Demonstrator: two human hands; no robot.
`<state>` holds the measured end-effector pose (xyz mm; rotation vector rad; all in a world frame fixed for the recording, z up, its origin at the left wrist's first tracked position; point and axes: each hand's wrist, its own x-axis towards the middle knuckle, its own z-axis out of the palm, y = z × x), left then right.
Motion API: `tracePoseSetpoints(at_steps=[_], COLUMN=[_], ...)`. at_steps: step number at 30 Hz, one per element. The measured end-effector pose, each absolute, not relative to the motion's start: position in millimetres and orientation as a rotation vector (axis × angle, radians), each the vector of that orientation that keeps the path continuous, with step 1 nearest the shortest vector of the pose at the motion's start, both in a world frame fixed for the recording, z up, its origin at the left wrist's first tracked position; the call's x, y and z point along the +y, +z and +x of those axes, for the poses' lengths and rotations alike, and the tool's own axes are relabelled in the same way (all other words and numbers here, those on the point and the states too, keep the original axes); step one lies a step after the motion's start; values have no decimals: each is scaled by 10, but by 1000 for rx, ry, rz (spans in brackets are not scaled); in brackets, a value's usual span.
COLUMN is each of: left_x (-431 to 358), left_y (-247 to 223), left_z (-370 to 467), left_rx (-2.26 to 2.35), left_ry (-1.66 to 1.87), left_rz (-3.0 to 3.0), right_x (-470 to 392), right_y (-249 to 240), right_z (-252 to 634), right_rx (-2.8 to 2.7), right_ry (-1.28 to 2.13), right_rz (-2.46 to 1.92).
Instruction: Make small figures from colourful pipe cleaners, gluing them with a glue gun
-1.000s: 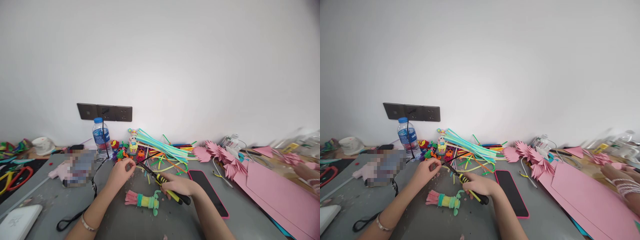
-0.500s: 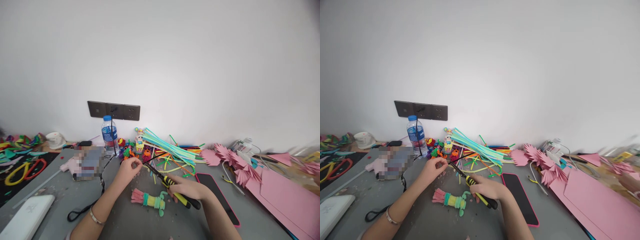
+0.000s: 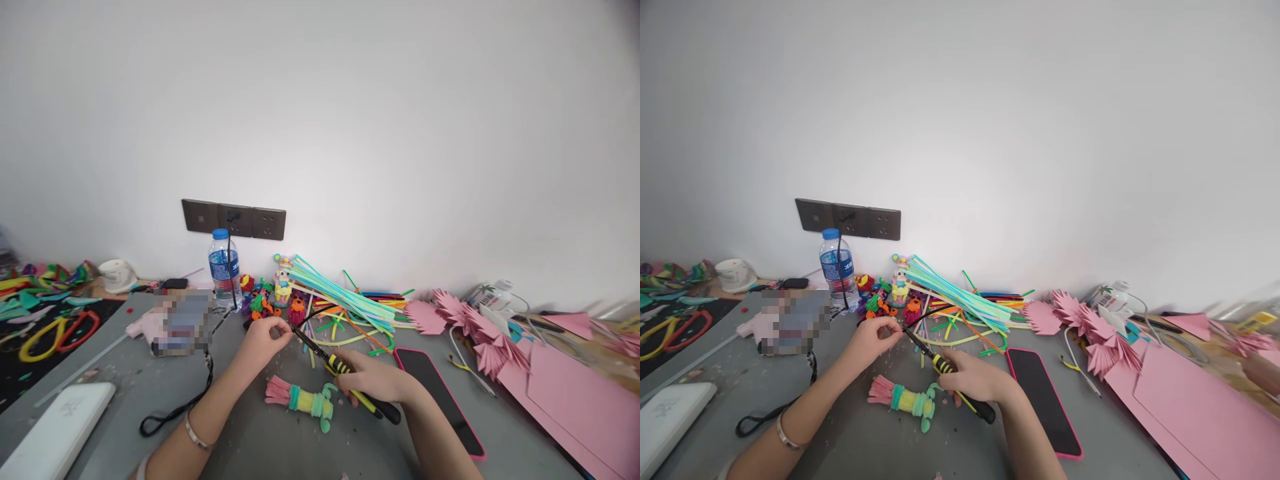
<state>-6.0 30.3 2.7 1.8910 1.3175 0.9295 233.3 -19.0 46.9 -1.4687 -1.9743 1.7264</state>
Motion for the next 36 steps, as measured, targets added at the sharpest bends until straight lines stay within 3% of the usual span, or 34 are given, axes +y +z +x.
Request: tracePoseSetpoints(at_steps=[36], left_x=[288], left_y=[125], left_z=[-123], left_rx=[1239], left_ry=[818], left_rz=[1900], right_x=[-191], right_y=[417], right_z=[2329], right_rx=[-2027], right_ry=[1599], right_rz=[-1591])
